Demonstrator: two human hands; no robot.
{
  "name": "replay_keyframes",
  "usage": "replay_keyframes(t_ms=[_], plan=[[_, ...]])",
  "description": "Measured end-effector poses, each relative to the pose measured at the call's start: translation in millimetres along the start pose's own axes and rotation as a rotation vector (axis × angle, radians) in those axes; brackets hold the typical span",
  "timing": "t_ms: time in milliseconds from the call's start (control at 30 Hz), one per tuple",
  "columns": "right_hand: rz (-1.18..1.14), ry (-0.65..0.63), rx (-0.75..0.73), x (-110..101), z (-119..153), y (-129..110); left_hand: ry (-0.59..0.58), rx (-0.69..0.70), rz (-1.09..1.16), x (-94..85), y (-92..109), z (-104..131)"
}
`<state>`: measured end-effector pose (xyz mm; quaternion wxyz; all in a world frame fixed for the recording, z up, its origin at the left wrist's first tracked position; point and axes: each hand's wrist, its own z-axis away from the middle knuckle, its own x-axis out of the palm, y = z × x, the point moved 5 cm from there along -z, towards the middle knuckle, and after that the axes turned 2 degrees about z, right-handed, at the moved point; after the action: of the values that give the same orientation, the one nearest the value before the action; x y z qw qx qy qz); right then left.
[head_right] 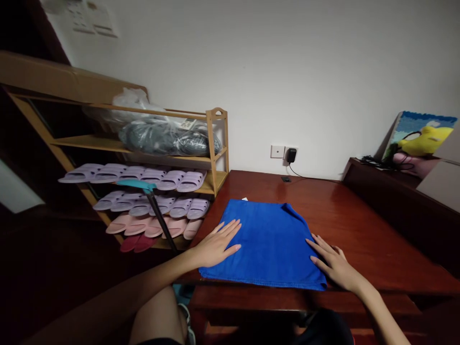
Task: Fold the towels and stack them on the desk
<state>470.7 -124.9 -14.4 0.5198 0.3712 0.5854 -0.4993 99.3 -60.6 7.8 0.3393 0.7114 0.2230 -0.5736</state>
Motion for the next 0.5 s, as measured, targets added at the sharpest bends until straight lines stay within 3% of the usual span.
replay_keyframes(t_ms=[133,200,300,400,500], plan=[[0.035,0.037,0.128,-4.1,18.7,23.6,0.036,0.006,-0.026,-7.0,-5.7,10.9],[0.023,0.106,0.128,-12.3,24.8,17.4,0.086,-0.022,-0.049,-12.0,-11.6,25.0],[-0.009,0.143,0.055,-22.7,18.8,-10.3,0.132,-0.055,-0.065,-14.0,-18.6,53.3],[-0.024,0.083,-0.035,-23.9,-17.6,-36.6,0.136,-0.07,-0.074,-10.0,-19.5,76.5],[-0.01,0.055,-0.019,-17.2,-77.0,-37.4,0.17,-0.15,-0.11,-7.9,-21.0,86.7]])
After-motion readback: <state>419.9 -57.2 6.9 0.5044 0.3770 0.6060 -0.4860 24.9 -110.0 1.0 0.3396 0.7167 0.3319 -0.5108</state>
